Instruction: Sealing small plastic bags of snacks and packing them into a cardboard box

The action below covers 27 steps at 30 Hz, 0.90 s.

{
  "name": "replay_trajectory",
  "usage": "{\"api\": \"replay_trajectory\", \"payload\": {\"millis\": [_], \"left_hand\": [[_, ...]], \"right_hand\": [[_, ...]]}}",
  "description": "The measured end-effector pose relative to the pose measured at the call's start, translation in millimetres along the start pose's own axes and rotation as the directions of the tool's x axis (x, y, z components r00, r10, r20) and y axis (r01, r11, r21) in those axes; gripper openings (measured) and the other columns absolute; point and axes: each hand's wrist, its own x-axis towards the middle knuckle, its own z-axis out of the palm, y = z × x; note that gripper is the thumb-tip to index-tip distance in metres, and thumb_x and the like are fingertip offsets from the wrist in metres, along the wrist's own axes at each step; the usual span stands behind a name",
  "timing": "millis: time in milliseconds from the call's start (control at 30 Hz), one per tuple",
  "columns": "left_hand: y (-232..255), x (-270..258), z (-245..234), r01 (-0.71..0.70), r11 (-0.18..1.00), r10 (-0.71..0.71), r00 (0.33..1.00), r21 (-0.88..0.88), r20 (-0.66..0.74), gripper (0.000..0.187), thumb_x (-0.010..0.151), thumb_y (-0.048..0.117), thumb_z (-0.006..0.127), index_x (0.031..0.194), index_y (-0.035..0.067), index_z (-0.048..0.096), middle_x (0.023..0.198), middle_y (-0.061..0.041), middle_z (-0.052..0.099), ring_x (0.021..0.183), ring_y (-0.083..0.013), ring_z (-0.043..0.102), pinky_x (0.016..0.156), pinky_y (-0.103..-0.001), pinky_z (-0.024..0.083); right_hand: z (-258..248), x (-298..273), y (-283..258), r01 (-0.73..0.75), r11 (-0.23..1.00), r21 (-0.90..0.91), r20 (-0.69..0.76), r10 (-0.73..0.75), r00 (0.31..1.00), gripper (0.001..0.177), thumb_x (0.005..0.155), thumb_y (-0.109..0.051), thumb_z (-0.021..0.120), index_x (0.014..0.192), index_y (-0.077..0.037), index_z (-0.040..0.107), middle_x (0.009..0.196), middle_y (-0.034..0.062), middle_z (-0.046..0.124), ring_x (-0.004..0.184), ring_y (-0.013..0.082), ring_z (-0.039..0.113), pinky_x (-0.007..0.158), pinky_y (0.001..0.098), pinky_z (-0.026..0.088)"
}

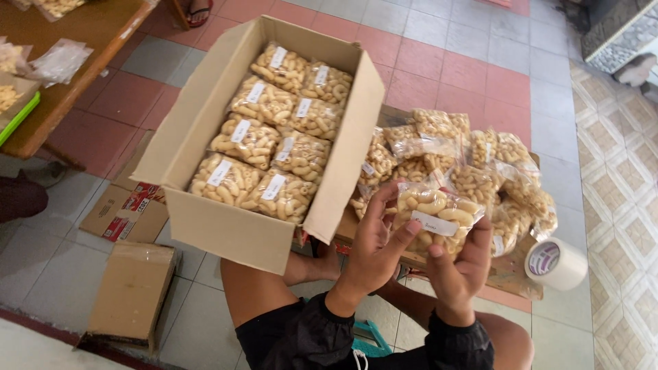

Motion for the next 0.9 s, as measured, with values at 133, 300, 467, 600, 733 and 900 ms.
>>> {"api": "replay_trajectory", "payload": {"millis": [133, 300, 467, 600, 733, 900], "left_hand": [[18, 1, -7, -0.016, 0.998, 0.008, 0.990, -0.057, -0.138, 0.056, 0.092, 0.032, 0.061, 0.136, 0.004, 0.040, 0.125, -0.012, 0.055, 0.111, -0.0210, 0.058, 0.096, -0.030, 0.050], [59, -1, -34, -0.111, 0.967, 0.184, 0.927, 0.231, -0.326, 0.057, 0.086, 0.034, 0.069, 0.131, 0.003, 0.048, 0.114, -0.013, 0.057, 0.107, -0.0198, 0.061, 0.092, -0.028, 0.055], [88, -13, -76, -0.168, 0.774, 0.405, 0.872, 0.610, -0.275, 0.056, 0.094, 0.032, 0.061, 0.136, -0.001, 0.042, 0.121, -0.019, 0.063, 0.109, -0.0278, 0.066, 0.093, -0.036, 0.060], [128, -32, -108, 0.144, 0.607, 0.236, 0.906, 0.782, -0.351, 0.054, 0.094, 0.036, 0.056, 0.139, 0.009, 0.045, 0.129, -0.015, 0.063, 0.120, -0.0266, 0.062, 0.096, -0.043, 0.055], [128, -45, -145, 0.089, 0.526, 0.428, 0.832, 0.846, -0.354, 0.038, 0.095, 0.022, 0.063, 0.126, 0.000, 0.058, 0.111, -0.019, 0.070, 0.103, -0.0365, 0.069, 0.087, -0.047, 0.054], [118, -49, -179, 0.148, 0.324, 0.528, 0.791, 0.934, -0.308, 0.037, 0.095, 0.027, 0.062, 0.126, 0.006, 0.060, 0.120, -0.015, 0.064, 0.112, -0.0351, 0.061, 0.092, -0.048, 0.049]], "right_hand": [[30, 30, -28, -0.114, 0.971, -0.212, 0.085, 0.135, 0.987, 0.066, 0.087, -0.024, 0.069, 0.139, -0.002, 0.036, 0.128, 0.0124, 0.056, 0.117, 0.0186, 0.056, 0.103, 0.0309, 0.048], [69, 61, -37, -0.231, 0.925, -0.301, 0.248, 0.309, 0.918, 0.063, 0.086, -0.003, 0.062, 0.142, 0.002, 0.034, 0.133, 0.0192, 0.054, 0.120, 0.0249, 0.057, 0.104, 0.0347, 0.049], [133, 102, -48, -0.134, 0.917, -0.377, 0.481, 0.317, 0.818, 0.058, 0.086, 0.000, 0.063, 0.137, 0.002, 0.037, 0.126, 0.0178, 0.057, 0.114, 0.0249, 0.061, 0.095, 0.0327, 0.056], [186, 132, -23, -0.150, 0.893, -0.425, 0.646, 0.415, 0.640, 0.053, 0.093, -0.009, 0.057, 0.139, -0.001, 0.031, 0.128, 0.0187, 0.058, 0.114, 0.0261, 0.063, 0.088, 0.0357, 0.062], [203, 146, 48, -0.466, 0.754, -0.463, 0.572, 0.656, 0.493, 0.071, 0.089, -0.002, 0.062, 0.147, -0.001, 0.021, 0.114, 0.0232, 0.055, 0.079, 0.0269, 0.063, 0.047, 0.0367, 0.062], [233, 133, 63, -0.345, 0.583, -0.736, 0.527, 0.813, 0.247, 0.050, 0.094, -0.019, 0.058, 0.134, 0.004, 0.038, 0.111, 0.0183, 0.056, 0.083, 0.0170, 0.053, 0.053, 0.0268, 0.058]]}}
